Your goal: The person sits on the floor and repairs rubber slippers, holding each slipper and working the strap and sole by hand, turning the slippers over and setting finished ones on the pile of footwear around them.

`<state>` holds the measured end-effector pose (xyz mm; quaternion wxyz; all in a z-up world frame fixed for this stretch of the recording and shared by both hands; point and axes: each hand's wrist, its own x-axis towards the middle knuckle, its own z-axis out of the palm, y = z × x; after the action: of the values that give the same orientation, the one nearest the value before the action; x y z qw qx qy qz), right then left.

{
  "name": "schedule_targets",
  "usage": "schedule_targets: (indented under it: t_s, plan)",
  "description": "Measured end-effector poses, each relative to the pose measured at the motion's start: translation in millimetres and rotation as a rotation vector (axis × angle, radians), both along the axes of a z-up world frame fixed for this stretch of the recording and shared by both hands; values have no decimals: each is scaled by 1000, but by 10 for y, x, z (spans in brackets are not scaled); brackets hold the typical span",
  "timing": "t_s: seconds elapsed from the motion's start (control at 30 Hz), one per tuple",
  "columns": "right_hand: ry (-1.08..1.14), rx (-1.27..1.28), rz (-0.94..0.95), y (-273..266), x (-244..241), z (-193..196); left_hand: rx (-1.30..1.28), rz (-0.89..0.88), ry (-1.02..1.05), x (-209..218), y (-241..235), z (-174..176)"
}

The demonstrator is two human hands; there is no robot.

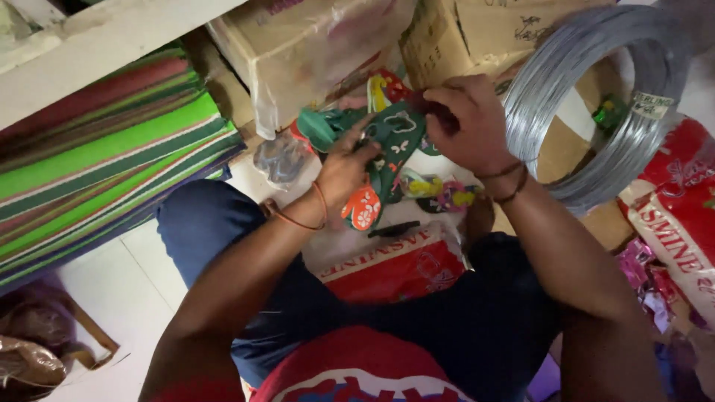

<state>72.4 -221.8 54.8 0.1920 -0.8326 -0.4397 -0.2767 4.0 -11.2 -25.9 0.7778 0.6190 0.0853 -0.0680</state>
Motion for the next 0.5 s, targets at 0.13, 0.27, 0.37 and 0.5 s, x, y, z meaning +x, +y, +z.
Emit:
schedule_targets:
  t_s: [0.13, 0.27, 0.37, 0.5]
  plan:
    - [177, -108, 32, 276, -400, 32, 29, 55, -33, 17, 46, 221]
    - [107, -48, 429, 663, -880, 271, 60, 170, 89, -25, 90, 451]
    - [-42, -258, 17, 571, -829, 256, -7, 149, 122, -30, -36, 474]
    - [86, -99, -59, 175, -184, 92, -24, 113, 13, -23, -27, 72]
